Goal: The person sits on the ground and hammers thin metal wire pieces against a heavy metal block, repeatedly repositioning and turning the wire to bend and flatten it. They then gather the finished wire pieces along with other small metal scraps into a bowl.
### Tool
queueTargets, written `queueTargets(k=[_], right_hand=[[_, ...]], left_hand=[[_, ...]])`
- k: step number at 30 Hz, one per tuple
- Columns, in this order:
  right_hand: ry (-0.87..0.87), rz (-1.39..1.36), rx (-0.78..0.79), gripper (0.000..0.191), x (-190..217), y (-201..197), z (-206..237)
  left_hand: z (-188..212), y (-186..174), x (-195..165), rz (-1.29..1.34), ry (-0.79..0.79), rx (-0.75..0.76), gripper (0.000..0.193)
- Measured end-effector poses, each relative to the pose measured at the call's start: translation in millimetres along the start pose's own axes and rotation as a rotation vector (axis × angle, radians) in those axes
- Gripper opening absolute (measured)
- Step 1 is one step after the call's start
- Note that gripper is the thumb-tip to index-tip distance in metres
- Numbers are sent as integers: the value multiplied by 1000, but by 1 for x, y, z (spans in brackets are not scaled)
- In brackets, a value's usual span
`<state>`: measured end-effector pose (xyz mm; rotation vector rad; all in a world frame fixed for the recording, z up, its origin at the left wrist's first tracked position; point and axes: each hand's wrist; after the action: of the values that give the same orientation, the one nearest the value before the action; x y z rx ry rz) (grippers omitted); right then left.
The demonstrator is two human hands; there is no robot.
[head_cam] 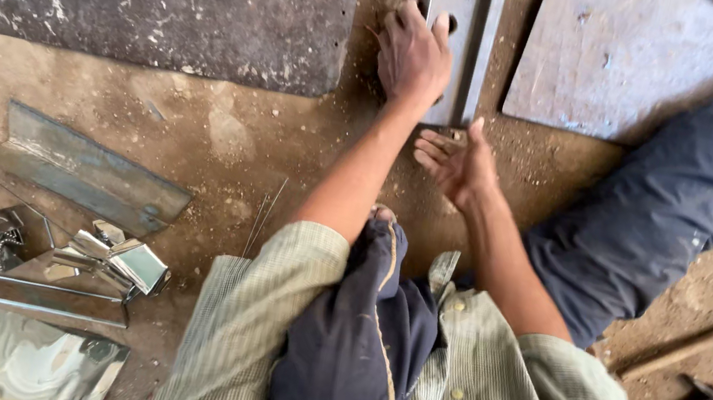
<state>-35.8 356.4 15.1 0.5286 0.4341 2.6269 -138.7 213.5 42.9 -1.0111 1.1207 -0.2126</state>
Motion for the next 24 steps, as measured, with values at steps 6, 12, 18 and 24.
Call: queueTargets(k=[6,12,18,24], right_hand=[[1,-607,-51,77,6,44,-21],[46,-786,-170,59,19,61,-26],[106,-848,-222,59,21,58,-26],[33,-821,-200,54,18,62,-22]], left_hand=[[2,-21,-11,-155,-105,182,44],[-3,-21,-6,-190,1,173,49],[-7,-25,-4,-82,-43,276,46],[-11,-36,8,-19,9,222,37]])
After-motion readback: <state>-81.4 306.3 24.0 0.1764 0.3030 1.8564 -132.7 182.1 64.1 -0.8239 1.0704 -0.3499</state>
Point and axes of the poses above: each hand's wrist, its own z-axis away from the middle knuckle, its own y-axis out of the palm, x = y × z, and after that the axes turned 5 degrees about -x, right-handed
